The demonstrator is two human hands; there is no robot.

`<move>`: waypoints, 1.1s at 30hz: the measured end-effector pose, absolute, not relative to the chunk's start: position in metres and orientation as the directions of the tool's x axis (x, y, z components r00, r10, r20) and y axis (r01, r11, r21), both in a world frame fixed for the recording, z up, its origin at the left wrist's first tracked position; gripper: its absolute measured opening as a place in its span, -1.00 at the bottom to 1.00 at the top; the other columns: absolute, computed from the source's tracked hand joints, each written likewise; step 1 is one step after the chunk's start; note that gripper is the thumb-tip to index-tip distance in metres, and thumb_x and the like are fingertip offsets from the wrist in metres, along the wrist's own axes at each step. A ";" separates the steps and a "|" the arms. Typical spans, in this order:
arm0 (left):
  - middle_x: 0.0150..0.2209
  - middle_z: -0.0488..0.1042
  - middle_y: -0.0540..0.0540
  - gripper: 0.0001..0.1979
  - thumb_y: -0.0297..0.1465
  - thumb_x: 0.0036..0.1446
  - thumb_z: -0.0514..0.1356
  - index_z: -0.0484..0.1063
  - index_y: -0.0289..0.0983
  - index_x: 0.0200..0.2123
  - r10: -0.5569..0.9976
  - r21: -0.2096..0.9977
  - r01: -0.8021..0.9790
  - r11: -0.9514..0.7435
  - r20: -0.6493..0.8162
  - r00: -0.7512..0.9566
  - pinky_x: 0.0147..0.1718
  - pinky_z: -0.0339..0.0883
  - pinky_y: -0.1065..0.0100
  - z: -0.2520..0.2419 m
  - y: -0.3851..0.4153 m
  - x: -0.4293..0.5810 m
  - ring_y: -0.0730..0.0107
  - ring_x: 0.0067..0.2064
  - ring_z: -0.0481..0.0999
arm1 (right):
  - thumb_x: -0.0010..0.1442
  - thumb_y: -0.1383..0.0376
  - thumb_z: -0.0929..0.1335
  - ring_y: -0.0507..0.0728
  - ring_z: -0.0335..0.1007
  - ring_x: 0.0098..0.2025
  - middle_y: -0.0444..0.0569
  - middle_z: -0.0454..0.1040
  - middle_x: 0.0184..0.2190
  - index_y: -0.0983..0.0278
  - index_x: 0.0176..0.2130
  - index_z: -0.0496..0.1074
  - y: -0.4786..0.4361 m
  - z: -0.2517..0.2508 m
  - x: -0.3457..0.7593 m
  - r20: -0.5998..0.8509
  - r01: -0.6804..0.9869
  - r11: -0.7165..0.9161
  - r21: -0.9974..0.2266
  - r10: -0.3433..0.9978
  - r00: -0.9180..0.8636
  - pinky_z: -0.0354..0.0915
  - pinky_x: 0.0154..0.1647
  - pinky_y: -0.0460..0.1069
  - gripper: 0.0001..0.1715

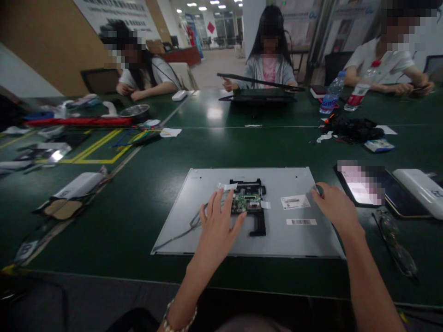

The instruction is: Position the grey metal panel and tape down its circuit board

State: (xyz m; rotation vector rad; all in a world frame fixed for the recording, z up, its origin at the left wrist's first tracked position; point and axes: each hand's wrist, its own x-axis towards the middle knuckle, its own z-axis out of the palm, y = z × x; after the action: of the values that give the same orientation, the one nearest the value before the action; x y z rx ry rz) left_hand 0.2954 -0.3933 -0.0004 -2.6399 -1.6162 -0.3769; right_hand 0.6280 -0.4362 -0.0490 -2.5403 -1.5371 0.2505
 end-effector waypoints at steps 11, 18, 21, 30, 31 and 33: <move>0.24 0.23 -0.37 -0.47 -0.31 0.27 0.04 0.21 -0.33 0.28 0.942 -0.046 0.961 -0.272 0.190 0.276 0.20 -0.16 -0.29 -0.015 -0.448 0.272 -0.12 0.27 0.16 | 0.28 0.06 0.16 0.30 0.50 -0.22 0.04 0.57 -0.26 0.17 0.01 0.44 -0.438 -0.040 0.623 -0.083 0.824 -0.521 -0.223 0.852 0.516 0.27 -0.26 0.09 -0.52; 0.24 0.24 -0.36 -0.50 -0.33 0.31 -0.02 0.24 -0.33 0.26 0.954 -0.078 0.962 -0.262 0.133 0.270 0.19 -0.12 -0.29 -0.015 -0.449 0.268 -0.07 0.24 0.23 | 0.28 0.05 0.15 0.34 0.50 -0.19 0.08 0.59 -0.24 0.22 -0.04 0.49 -0.439 -0.036 0.621 -0.072 0.818 -0.526 -0.234 0.848 0.525 0.30 -0.23 0.13 -0.49; 0.24 0.23 -0.36 -0.50 -0.36 0.31 -0.06 0.22 -0.34 0.28 0.957 -0.081 0.966 -0.246 0.138 0.255 0.17 -0.11 -0.33 -0.015 -0.447 0.266 -0.11 0.27 0.18 | 0.29 0.05 0.15 0.34 0.51 -0.20 0.10 0.60 -0.24 0.25 -0.08 0.52 -0.438 -0.036 0.618 -0.059 0.824 -0.506 -0.254 0.859 0.509 0.31 -0.22 0.13 -0.48; 0.26 0.21 -0.38 -0.49 -0.39 0.33 -0.09 0.14 -0.35 0.31 0.971 -0.124 0.979 -0.164 0.156 0.183 0.17 -0.18 -0.36 -0.017 -0.436 0.256 -0.13 0.32 0.07 | 0.28 0.09 0.17 0.30 0.53 -0.17 0.06 0.61 -0.27 0.22 -0.16 0.55 -0.434 -0.030 0.604 -0.051 0.817 -0.420 -0.395 0.898 0.438 0.34 -0.18 0.11 -0.55; 0.26 0.20 -0.38 -0.49 -0.39 0.33 -0.09 0.13 -0.36 0.32 0.971 -0.128 0.979 -0.158 0.160 0.177 0.17 -0.18 -0.36 -0.017 -0.434 0.254 -0.13 0.32 0.07 | 0.28 0.09 0.18 0.29 0.53 -0.18 0.04 0.62 -0.28 0.21 -0.18 0.55 -0.434 -0.030 0.603 -0.054 0.808 -0.408 -0.425 0.903 0.427 0.34 -0.18 0.11 -0.55; 0.25 0.20 -0.39 -0.49 -0.41 0.34 -0.11 0.12 -0.36 0.32 0.972 -0.129 0.981 -0.143 0.170 0.164 0.16 -0.16 -0.37 -0.018 -0.430 0.250 -0.13 0.32 0.06 | 0.27 0.08 0.19 0.27 0.55 -0.22 0.02 0.62 -0.32 0.21 -0.22 0.56 -0.432 -0.031 0.601 -0.069 0.769 -0.387 -0.509 0.909 0.412 0.36 -0.18 0.11 -0.56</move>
State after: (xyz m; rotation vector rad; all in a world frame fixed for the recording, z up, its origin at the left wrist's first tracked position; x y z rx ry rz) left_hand 0.2501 -0.4303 -0.0180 -2.2268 -1.9047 -0.0673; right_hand 0.6013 -0.4323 -0.0311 -2.2729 -1.4351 0.4781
